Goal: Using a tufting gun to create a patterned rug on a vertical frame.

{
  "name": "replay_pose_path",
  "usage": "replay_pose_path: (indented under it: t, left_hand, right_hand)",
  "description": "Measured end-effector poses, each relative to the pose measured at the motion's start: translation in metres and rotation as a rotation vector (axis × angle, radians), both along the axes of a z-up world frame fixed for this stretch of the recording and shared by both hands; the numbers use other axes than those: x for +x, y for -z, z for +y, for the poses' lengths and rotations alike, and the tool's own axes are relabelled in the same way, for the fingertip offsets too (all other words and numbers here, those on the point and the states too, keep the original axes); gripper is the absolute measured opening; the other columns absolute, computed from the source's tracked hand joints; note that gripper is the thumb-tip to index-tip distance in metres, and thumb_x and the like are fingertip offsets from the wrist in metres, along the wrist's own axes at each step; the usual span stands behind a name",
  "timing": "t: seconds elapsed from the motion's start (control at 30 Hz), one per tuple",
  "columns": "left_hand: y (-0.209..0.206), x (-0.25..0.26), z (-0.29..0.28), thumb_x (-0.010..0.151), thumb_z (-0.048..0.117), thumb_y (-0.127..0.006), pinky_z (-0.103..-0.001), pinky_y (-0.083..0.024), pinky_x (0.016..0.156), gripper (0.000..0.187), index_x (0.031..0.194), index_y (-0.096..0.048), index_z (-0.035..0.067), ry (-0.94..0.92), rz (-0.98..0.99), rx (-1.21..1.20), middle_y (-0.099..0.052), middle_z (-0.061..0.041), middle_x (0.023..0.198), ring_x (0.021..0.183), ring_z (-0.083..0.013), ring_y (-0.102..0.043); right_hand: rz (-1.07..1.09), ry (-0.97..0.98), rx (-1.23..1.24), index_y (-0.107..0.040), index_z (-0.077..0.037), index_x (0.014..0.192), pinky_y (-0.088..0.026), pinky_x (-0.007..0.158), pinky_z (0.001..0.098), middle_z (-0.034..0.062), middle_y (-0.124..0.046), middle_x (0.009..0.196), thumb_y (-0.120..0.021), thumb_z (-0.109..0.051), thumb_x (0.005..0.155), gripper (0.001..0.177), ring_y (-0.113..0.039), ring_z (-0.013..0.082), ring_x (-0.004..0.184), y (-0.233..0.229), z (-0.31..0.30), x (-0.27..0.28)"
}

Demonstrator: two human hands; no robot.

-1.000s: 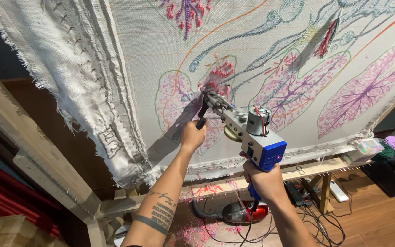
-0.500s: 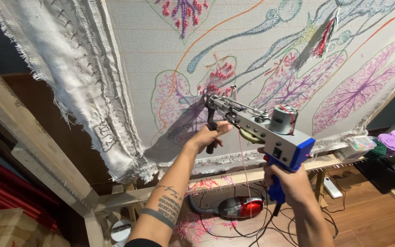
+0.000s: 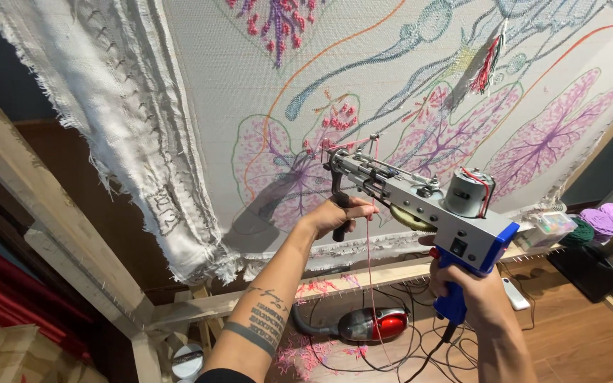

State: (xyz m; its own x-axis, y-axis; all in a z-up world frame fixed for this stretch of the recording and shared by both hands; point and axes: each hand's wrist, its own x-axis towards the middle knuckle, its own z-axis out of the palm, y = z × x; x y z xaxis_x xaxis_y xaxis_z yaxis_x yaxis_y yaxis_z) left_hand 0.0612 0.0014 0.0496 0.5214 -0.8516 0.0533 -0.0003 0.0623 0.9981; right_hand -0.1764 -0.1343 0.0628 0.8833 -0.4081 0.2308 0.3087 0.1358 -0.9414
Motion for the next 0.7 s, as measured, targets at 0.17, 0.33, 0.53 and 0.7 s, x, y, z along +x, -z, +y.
replay_pose_path:
  t: [0.17,0.33,0.53,0.7]
  left_hand:
    - [-0.005,-0.002,0.003,0.074,0.019,-0.069,-0.02,-0.041,0.044,0.028,0.093,-0.069,-0.001,-0.038,-0.103,0.051,-0.066,-0.007,0.075,0.047,-0.0086,-0.048]
    - [0.012,0.005,0.003,0.076,0.015,-0.07,-0.022,-0.043,0.046,0.019,0.088,-0.07,0.0,-0.054,-0.226,0.141,-0.065,-0.006,0.069,0.05,-0.0105,-0.054]
    - [0.023,0.01,0.004,0.076,0.011,-0.07,-0.021,-0.045,0.048,0.016,0.087,-0.071,0.0,-0.073,-0.226,0.188,-0.064,-0.006,0.064,0.052,-0.0103,-0.057]
    - [0.017,0.003,0.008,0.074,0.021,-0.07,-0.023,-0.045,0.052,0.035,0.101,-0.067,-0.001,-0.143,-0.113,0.192,-0.066,-0.007,0.081,0.057,-0.0114,-0.055]
  right_hand:
    - [-0.034,0.023,-0.046,-0.06,0.009,0.103,-0.033,0.033,0.0258,0.0101,-0.049,0.05,-0.05,0.006,0.057,0.047,-0.042,0.0154,0.036,-0.008,0.007,-0.001]
    - [-0.033,-0.016,-0.006,-0.057,0.011,0.1,-0.031,0.035,0.0275,0.0128,-0.047,0.052,-0.047,0.011,0.057,0.044,-0.039,0.0176,0.037,0.002,0.002,0.003]
    - [0.037,0.019,-0.016,-0.059,0.01,0.104,-0.032,0.033,0.0264,0.0141,-0.05,0.055,-0.046,0.01,0.057,0.049,-0.04,0.0172,0.037,0.008,0.005,0.009]
    - [0.076,0.058,-0.021,-0.059,0.009,0.101,-0.031,0.037,0.0269,0.0142,-0.049,0.056,-0.047,0.009,0.06,0.043,-0.039,0.0182,0.04,0.007,0.012,0.016]
